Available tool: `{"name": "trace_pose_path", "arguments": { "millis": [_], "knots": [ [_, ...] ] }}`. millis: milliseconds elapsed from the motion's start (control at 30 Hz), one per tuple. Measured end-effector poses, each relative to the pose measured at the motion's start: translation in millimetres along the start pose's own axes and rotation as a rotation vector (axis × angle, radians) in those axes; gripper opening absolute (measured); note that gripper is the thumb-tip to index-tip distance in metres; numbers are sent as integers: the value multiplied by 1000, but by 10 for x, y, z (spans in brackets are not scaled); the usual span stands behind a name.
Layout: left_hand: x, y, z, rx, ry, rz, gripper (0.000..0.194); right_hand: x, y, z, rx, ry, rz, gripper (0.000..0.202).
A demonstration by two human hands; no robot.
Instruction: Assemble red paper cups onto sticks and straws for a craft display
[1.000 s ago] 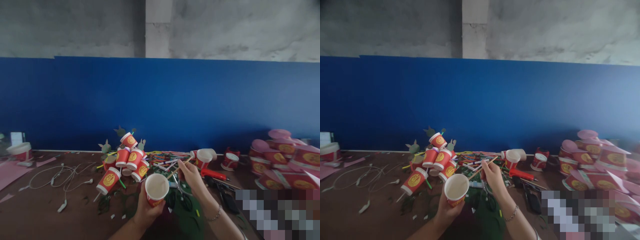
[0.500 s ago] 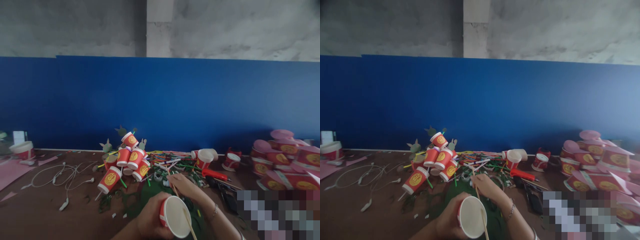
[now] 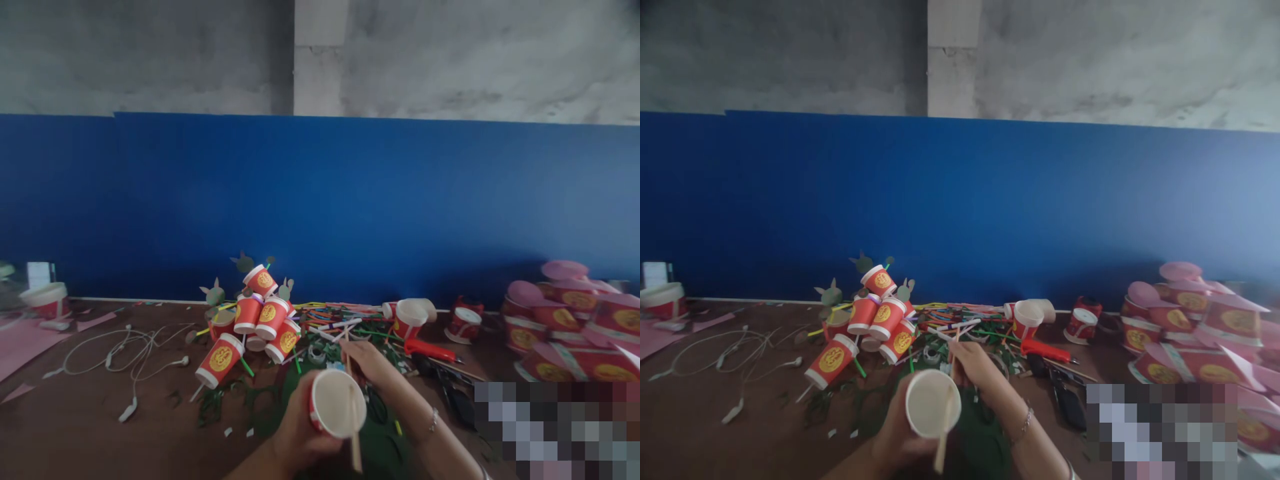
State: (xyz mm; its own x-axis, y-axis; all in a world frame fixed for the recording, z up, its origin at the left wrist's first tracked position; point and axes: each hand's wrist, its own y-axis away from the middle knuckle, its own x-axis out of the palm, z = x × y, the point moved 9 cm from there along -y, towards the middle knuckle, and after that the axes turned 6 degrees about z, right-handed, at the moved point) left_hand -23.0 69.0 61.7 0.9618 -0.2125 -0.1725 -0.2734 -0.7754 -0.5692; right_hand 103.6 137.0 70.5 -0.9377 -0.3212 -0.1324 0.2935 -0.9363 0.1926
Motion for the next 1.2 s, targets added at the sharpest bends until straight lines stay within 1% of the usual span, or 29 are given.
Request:
{"name": "trace_pose_path", "arguments": {
  "millis": [33,100,167,200,233,267,300,333,400,467,533,567,700,767,867,933,1000,1067,1200],
  "knots": [
    [-124,21,85,-34,34,-160,69,-59,-3,22,-21,-51,-54,40],
    [-263,80,262,-132,74,-368,62,-137,5,54,-61,-140,-138,36],
    [-291,86,310,-155,84,-417,59,-155,18,54,-77,-231,-188,32],
    [-329,97,315,-172,94,-462,56,-143,22,45,-78,-287,-199,29],
    [-339,86,316,-200,113,-464,55,-118,24,27,-67,-344,-199,26],
    [-369,79,298,-220,128,-485,55,-86,25,5,-46,-393,-191,24],
    [-423,84,274,-242,135,-536,55,-52,29,-16,-17,-425,-183,21],
    [-448,68,250,-270,129,-544,55,-28,39,-30,8,-440,-181,20],
    [-522,50,175,-276,108,-600,57,-32,75,-1,1,-432,-212,20],
    [-542,25,143,-268,118,-610,58,-72,121,101,-85,-382,-252,23],
    [-534,22,171,-277,138,-603,57,-102,154,186,-161,-345,-268,26],
    [-534,31,197,-285,142,-605,56,-115,157,196,-171,-345,-271,27],
    [-591,82,271,-295,112,-648,53,-220,133,133,-118,-386,-315,25],
    [-608,78,268,-295,86,-645,52,-331,169,212,-174,-316,-374,25],
    [-567,25,211,-287,48,-579,50,-466,309,481,-342,-100,-435,31],
    [-507,-18,153,-263,48,-514,50,-509,390,611,-396,7,-427,35],
    [-452,-42,98,-229,58,-466,50,-561,445,673,-411,48,-424,34],
    [-415,-38,74,-209,65,-446,50,-622,475,693,-401,63,-444,30],
    [-333,-6,132,-213,121,-411,52,-725,520,702,-347,93,-520,23]
  ]
}}
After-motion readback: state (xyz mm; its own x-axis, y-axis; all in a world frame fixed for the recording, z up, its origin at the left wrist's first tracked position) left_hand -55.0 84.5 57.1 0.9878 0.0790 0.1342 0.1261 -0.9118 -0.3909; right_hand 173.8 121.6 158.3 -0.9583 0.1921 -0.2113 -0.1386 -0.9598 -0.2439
